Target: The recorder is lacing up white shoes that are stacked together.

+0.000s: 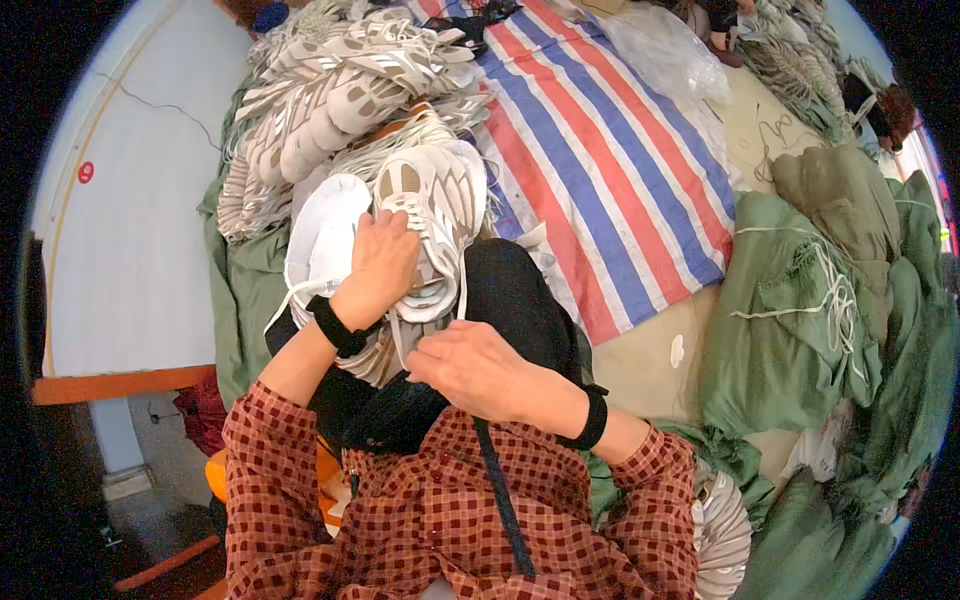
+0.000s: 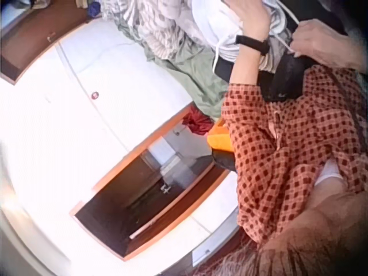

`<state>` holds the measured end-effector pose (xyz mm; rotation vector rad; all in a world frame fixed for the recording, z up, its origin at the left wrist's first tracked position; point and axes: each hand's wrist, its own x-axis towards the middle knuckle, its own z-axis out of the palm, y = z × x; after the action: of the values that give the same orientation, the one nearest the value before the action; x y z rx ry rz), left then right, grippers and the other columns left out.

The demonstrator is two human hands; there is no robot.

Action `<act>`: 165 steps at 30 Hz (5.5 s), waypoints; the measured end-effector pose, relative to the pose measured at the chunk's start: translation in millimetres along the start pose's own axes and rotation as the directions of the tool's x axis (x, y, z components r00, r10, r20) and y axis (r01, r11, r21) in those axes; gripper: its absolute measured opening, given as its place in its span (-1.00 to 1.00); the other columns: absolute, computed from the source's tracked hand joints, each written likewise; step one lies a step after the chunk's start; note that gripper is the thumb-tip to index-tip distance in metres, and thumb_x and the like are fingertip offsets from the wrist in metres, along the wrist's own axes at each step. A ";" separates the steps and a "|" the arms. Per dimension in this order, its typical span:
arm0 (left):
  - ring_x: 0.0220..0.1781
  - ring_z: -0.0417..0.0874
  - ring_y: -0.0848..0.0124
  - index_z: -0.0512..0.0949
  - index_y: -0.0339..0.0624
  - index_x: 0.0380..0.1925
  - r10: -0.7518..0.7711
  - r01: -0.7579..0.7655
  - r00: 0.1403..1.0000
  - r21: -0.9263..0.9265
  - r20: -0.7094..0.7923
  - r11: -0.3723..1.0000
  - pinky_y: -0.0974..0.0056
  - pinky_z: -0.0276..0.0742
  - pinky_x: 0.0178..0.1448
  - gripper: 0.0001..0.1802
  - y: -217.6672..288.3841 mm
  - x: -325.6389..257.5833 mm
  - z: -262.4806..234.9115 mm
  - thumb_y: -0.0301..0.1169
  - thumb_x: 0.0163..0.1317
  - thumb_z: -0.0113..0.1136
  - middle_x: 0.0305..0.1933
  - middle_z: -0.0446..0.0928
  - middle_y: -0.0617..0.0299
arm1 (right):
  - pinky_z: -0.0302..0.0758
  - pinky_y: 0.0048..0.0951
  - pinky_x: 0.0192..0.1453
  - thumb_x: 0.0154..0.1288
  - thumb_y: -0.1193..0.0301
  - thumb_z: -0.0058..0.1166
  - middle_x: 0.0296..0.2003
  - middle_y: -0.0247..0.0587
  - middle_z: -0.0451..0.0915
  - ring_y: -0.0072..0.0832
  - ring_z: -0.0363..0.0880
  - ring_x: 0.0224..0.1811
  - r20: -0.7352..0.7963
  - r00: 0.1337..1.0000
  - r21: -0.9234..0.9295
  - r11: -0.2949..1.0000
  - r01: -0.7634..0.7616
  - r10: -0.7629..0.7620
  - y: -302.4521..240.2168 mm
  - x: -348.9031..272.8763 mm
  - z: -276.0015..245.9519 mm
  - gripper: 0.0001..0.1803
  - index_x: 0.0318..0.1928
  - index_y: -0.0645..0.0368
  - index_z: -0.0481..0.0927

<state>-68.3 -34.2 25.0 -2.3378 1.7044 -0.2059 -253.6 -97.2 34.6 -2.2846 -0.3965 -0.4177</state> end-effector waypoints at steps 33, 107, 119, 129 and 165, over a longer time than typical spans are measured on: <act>-0.07 0.62 0.40 0.41 -0.38 0.06 -0.844 -0.106 0.475 -0.936 0.250 -0.337 0.37 0.55 0.00 -0.65 -261.3 -142.3 6.2 -0.39 0.35 0.02 -0.04 0.57 0.08 | 0.49 -0.58 -0.31 0.25 0.48 0.08 -0.44 -0.31 0.59 -0.59 0.55 -0.46 -0.269 0.632 0.544 0.656 -0.523 0.727 144.3 -16.6 -69.4 -0.84 -0.21 0.28 0.62; -0.42 0.55 -0.01 0.42 -0.23 -0.40 -0.509 0.194 0.853 -0.834 -0.117 0.516 0.03 0.41 -0.32 -0.92 -27.0 -44.3 44.1 -0.45 0.18 0.04 -0.49 0.52 -0.03 | 0.47 -0.13 -0.12 0.22 0.42 -0.06 -0.27 0.14 0.58 0.03 0.55 -0.19 -0.347 0.806 0.198 0.877 -0.437 0.480 90.9 64.9 58.9 -0.72 -0.12 0.31 0.54; -0.60 0.58 0.44 0.50 -0.28 -0.37 -0.531 0.251 0.815 -0.967 0.233 -0.039 0.32 0.45 -0.49 -0.86 -30.0 -47.4 72.5 -0.43 0.10 0.13 -0.59 0.55 0.15 | 0.51 -0.20 -0.25 0.18 0.47 -0.04 -0.43 0.05 0.60 -0.06 0.61 -0.36 -0.189 0.781 0.331 0.787 -0.521 0.596 106.1 73.6 70.0 -0.79 -0.21 0.30 0.56; -0.61 0.60 0.41 0.49 -0.33 -0.48 -0.626 0.384 0.761 -0.896 0.170 0.223 0.31 0.45 -0.47 -0.85 -26.6 -46.5 62.3 -0.43 0.09 0.09 -0.61 0.56 0.11 | 0.51 -0.13 -0.26 0.15 0.50 0.00 -0.40 0.11 0.59 -0.03 0.61 -0.30 -0.157 0.856 -0.155 0.844 -0.514 0.492 90.5 93.5 60.8 -0.86 -0.27 0.30 0.47; -0.22 0.50 0.17 0.47 -0.14 -0.39 -0.292 0.100 0.945 -0.721 -0.147 0.686 0.12 0.36 -0.12 -0.86 -40.0 -24.8 18.8 -0.49 -0.02 0.17 -0.40 0.45 0.15 | 0.45 -0.63 -0.23 0.33 0.44 0.03 -0.09 -0.24 0.51 -0.67 0.52 -0.36 0.252 0.863 0.831 0.358 -0.425 0.437 54.9 32.2 28.1 -0.87 -0.31 0.24 0.44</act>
<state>-34.6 3.1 18.6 -3.1884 1.8746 0.1712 -197.6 -107.7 -5.4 -1.2519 0.0562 0.0803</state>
